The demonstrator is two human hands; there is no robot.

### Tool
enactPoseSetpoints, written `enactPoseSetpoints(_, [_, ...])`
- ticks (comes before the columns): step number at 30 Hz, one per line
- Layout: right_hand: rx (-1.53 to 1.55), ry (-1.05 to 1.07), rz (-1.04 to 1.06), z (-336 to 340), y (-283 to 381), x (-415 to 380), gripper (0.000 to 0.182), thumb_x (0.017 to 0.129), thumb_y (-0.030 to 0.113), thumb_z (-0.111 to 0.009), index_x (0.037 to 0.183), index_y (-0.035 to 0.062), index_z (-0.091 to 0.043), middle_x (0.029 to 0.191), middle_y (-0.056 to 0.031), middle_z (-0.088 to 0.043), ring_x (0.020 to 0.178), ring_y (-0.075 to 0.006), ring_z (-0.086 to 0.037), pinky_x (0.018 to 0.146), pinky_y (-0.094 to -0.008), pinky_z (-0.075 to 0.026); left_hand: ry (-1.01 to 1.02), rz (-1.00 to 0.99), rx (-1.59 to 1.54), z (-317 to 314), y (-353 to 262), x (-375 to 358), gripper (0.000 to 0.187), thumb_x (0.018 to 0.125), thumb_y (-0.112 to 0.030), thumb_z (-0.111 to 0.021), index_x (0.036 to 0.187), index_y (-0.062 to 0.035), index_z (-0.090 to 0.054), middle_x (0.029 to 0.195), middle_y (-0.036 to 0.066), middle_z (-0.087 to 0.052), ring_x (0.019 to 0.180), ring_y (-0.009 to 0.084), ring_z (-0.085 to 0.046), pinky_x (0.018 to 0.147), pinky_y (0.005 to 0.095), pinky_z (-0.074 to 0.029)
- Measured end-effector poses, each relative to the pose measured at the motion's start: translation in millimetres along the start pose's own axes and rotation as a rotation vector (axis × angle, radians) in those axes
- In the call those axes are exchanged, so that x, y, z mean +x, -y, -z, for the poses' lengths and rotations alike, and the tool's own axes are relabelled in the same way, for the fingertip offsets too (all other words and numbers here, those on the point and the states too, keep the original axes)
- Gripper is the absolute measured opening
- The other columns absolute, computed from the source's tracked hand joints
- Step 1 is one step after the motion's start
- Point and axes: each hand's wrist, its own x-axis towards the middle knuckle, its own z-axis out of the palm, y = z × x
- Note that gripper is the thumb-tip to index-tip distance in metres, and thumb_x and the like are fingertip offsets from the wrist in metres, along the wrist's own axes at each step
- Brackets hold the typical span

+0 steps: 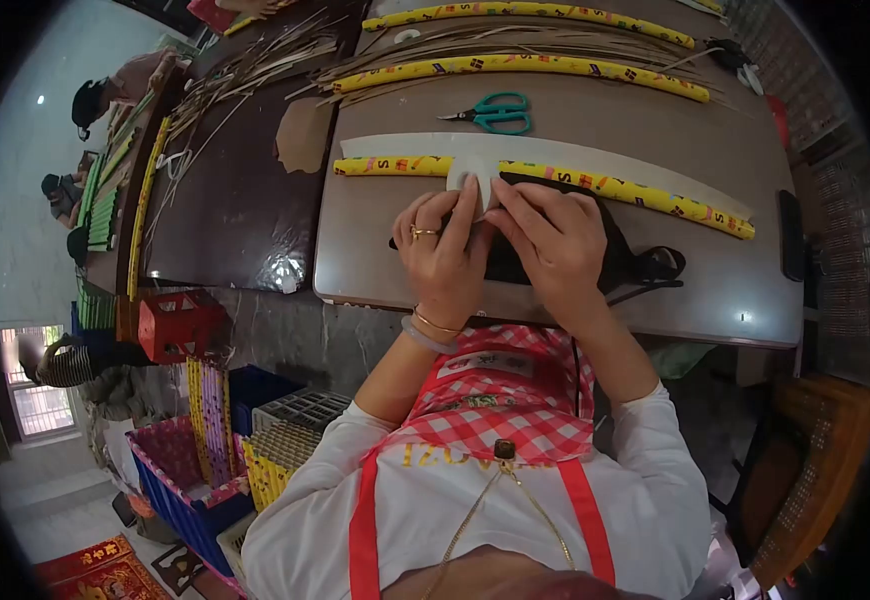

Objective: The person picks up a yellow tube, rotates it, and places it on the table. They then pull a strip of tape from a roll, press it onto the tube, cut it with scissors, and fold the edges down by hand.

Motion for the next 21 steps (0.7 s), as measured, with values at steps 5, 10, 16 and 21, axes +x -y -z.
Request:
enactPoseSetpoints(5, [0.072, -0.064, -0.083, -12.5, 4.9, -7.5, 0.021, 0.068, 0.013, -0.068, 0.088, 0.0074, -0.064, 0.083, -0.0016, -0.059, 0.067, -0.0145, -0.056, 0.062, -0.0255, -0.042, 0.007, -0.02, 0.033, 0.2, 9.2, -4.9, 0.044, 0.06, -0.006, -0.069, 0.104, -0.0085, -0.061, 0.091, 0.001, -0.055, 0.086, 0.0206, -0.052, 0.079, 0.0345, -0.037])
enactPoseSetpoints(10, [0.722, 0.049, -0.649, -18.9, 3.7, -17.4, 0.015, 0.075, 0.01, -0.065, 0.086, 0.0035, -0.059, 0.084, -0.0046, -0.058, 0.072, -0.0117, -0.056, 0.067, -0.0215, -0.044, 0.033, 0.0, -0.036, -8.3, 18.7, -16.4, 0.042, 0.061, -0.008, -0.07, 0.102, -0.0083, -0.062, 0.091, 0.001, -0.055, 0.086, 0.0199, -0.052, 0.077, 0.0336, -0.038])
enactPoseSetpoints(16, [1.138, 0.302, -1.12, -2.2, -7.0, -13.6, 0.02, 0.082, 0.012, -0.058, 0.099, 0.0002, -0.056, 0.091, -0.0016, -0.056, 0.078, -0.0071, -0.052, 0.068, -0.0212, -0.044, 0.032, -0.175, -0.081, -0.9, 11.0, -27.1, 0.038, 0.06, -0.007, -0.071, 0.097, -0.0085, -0.064, 0.092, 0.0, -0.053, 0.089, 0.0188, -0.051, 0.078, 0.0325, -0.039])
enactPoseSetpoints(21, [0.818, 0.255, -0.779, -0.7, -3.2, -19.6, 0.018, 0.083, 0.01, -0.054, 0.097, -0.002, -0.058, 0.091, -0.0032, -0.056, 0.08, -0.0081, -0.052, 0.068, -0.0203, -0.043, 0.135, -0.106, -0.245, 8.2, 18.0, -31.5, 0.041, 0.066, -0.006, -0.071, 0.105, -0.0044, -0.058, 0.107, 0.006, -0.047, 0.098, 0.0219, -0.048, 0.08, 0.0315, -0.042])
